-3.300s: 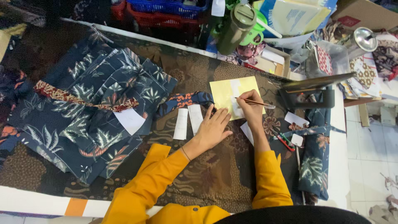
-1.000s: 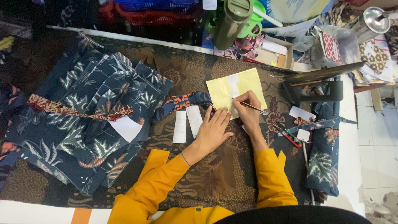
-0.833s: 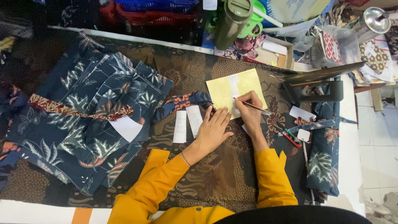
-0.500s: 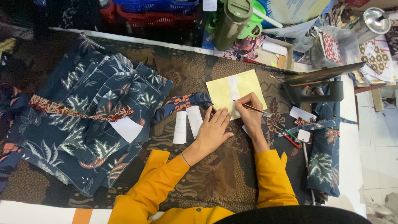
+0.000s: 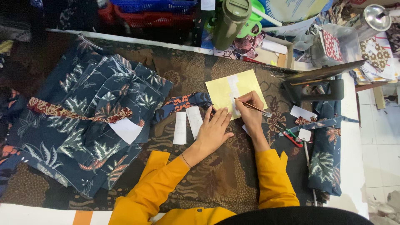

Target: The person writes on small white paper labels with a pen, then folds and stacks patterned garments. The person places labels on the folded garments and arranges them into neat piles on the table.

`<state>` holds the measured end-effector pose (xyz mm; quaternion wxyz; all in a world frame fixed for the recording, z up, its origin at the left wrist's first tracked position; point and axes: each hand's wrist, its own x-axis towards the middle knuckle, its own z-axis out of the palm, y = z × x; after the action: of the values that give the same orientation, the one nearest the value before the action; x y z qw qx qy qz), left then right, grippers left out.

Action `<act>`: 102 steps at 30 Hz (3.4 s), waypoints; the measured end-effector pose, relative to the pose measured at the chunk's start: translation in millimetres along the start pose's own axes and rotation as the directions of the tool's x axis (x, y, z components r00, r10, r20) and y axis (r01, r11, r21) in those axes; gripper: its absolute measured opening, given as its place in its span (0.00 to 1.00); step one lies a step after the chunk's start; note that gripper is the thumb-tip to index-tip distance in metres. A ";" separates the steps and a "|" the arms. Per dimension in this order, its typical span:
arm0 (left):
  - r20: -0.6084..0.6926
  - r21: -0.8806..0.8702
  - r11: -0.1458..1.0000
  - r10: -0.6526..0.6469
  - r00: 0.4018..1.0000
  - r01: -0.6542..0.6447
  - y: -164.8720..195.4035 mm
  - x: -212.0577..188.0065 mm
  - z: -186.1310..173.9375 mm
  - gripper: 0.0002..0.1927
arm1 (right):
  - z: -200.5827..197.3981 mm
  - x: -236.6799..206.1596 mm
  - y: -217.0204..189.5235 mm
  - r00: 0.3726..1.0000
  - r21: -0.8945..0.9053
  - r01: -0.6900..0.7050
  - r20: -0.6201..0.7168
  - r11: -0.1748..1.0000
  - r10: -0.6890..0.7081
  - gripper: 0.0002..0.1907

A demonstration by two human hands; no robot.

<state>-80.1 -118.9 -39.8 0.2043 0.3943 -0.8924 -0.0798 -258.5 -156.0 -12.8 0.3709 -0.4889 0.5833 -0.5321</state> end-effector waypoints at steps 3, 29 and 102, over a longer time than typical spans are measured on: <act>0.009 -0.003 1.000 -0.001 1.000 0.001 -0.2 -0.8 0.2 0.40 | 2.2 0.7 -0.9 1.000 0.005 0.008 0.028 1.000 -0.008 0.08; 0.033 0.069 0.996 -0.054 0.998 0.052 -3.7 3.3 -3.5 0.44 | -4.7 0.8 2.8 0.999 0.057 0.032 0.035 0.998 -0.034 0.09; 0.007 0.045 0.992 -0.123 0.992 0.122 -13.9 4.7 -0.9 0.46 | -3.4 -2.6 7.3 0.996 -0.028 0.019 0.092 0.999 -0.016 0.09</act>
<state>-73.2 -131.8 -41.8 0.1862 0.4522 -0.8691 -0.0743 -262.4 -152.9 -19.6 0.3855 -0.5232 0.5689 -0.5040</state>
